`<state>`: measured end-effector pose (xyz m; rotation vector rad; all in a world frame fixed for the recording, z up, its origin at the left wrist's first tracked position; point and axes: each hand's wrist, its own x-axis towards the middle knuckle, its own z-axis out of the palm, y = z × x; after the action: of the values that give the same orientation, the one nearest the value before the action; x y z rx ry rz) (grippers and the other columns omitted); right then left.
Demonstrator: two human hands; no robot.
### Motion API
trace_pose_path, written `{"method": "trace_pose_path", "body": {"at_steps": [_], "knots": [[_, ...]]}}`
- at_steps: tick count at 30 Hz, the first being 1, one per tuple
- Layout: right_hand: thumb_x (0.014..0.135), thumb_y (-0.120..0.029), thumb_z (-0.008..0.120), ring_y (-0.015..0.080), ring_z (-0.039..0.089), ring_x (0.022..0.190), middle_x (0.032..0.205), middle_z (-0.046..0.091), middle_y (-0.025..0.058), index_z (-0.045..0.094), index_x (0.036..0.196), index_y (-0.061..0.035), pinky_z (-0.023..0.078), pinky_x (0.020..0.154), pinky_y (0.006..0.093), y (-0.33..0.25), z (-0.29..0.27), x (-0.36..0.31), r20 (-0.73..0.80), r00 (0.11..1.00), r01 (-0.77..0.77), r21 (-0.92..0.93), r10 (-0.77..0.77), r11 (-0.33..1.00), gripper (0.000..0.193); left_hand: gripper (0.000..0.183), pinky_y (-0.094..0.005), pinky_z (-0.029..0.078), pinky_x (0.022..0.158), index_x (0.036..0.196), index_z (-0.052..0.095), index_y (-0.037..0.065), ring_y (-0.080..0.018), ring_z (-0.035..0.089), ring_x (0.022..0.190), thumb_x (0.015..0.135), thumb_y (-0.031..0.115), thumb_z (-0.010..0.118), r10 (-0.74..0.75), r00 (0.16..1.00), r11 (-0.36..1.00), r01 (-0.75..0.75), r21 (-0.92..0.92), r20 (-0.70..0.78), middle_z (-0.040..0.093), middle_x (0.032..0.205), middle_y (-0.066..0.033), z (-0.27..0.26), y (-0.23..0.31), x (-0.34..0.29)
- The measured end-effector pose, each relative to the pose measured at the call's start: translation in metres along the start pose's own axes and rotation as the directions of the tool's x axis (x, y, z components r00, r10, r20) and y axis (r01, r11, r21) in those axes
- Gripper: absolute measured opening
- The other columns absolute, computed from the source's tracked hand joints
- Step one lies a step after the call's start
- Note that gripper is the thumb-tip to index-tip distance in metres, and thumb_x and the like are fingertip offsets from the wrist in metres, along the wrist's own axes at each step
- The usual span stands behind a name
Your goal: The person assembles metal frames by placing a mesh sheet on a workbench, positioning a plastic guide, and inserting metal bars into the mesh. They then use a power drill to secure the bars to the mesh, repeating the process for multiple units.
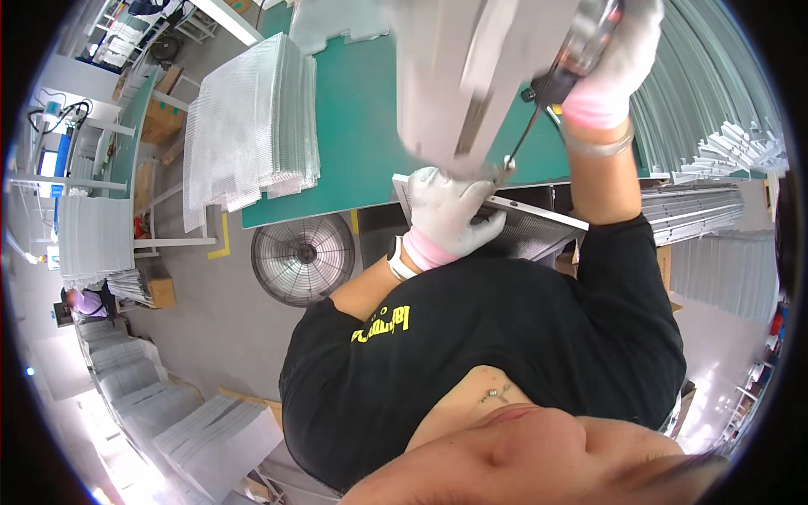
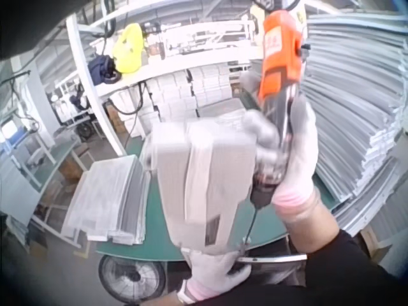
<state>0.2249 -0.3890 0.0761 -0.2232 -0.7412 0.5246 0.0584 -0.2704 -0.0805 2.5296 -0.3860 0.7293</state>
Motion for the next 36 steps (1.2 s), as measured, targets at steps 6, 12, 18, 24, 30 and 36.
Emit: {"method": "trace_pose_path", "body": {"at_steps": [6,12,18,24,30,36], "knots": [[0.1,-0.053,0.056,0.0073,0.037,0.052,0.073,0.044,0.0001,0.042,0.15,-0.0099,0.036,0.052,0.0212,-0.005,0.002,0.0,0.019,1.0,0.002,0.045,-0.003,0.999,0.068,0.036,-0.0428,0.038,0.075,0.098,0.07,0.013,-0.0214,0.063,0.074,0.067,0.031,0.079,-0.031,0.996,0.997,0.025,-0.072,-0.084,0.065,0.082,0.0017,0.003,0.002,-0.001],[0.099,-0.055,0.056,0.0089,0.04,0.052,0.071,0.048,0.0027,0.043,0.147,-0.0056,0.036,0.05,0.0222,0.01,0.01,-0.014,-0.092,0.995,-0.007,-0.321,-0.024,0.947,0.07,0.042,-0.045,0.039,0.076,0.108,0.074,0.016,-0.0213,0.062,0.075,0.07,0.033,0.077,-0.055,0.999,0.995,0.054,-0.085,-0.003,0.062,0.079,0.0022,-0.003,0.01,0.003],[0.098,-0.06,0.054,0.0078,0.044,0.055,0.072,0.051,0.0015,0.051,0.116,-0.005,0.037,0.05,0.0227,0.018,0.002,-0.027,-0.077,0.994,-0.104,-0.518,0.074,0.849,0.058,0.038,-0.0411,0.042,0.069,0.103,0.074,0.013,-0.0225,0.058,0.072,0.07,0.031,0.077,-0.045,0.998,0.993,0.04,-0.11,-0.037,0.058,0.076,-0.0011,0.006,0.011,-0.002],[0.097,-0.058,0.056,0.0054,0.045,0.052,0.075,0.055,0.0011,0.039,0.142,-0.0001,0.036,0.047,0.0208,0.037,-0.02,-0.048,0.099,0.96,-0.207,-0.382,0.262,0.901,0.076,0.038,-0.0384,0.046,0.069,0.106,0.07,0.008,-0.0232,0.058,0.073,0.073,0.026,0.08,0.034,0.999,0.957,-0.045,-0.287,-0.041,0.059,0.086,-0.005,0.017,0.013,-0.01],[0.092,-0.062,0.062,0.0055,0.049,0.049,0.077,0.061,0.0049,0.04,0.138,0.0061,0.039,0.043,0.0181,0.044,-0.021,-0.063,-0.012,0.969,-0.244,-0.226,0.248,0.943,0.085,0.037,-0.0433,0.047,0.074,0.109,0.064,0.011,-0.0268,0.06,0.081,0.082,0.034,0.075,0.154,0.976,0.983,-0.135,-0.127,0.153,0.061,0.09,-0.0071,0.007,0.004,-0.016],[0.092,-0.06,0.063,0.0057,0.049,0.048,0.077,0.062,0.0059,0.04,0.138,0.0057,0.037,0.042,0.019,0.046,-0.032,-0.06,0.088,0.955,-0.265,-0.165,0.282,0.95,0.084,0.038,-0.0446,0.047,0.072,0.108,0.063,0.011,-0.027,0.06,0.079,0.083,0.036,0.074,0.218,0.946,0.972,-0.233,0.039,0.241,0.061,0.086,-0.0083,0.001,0.003,-0.012]]}}
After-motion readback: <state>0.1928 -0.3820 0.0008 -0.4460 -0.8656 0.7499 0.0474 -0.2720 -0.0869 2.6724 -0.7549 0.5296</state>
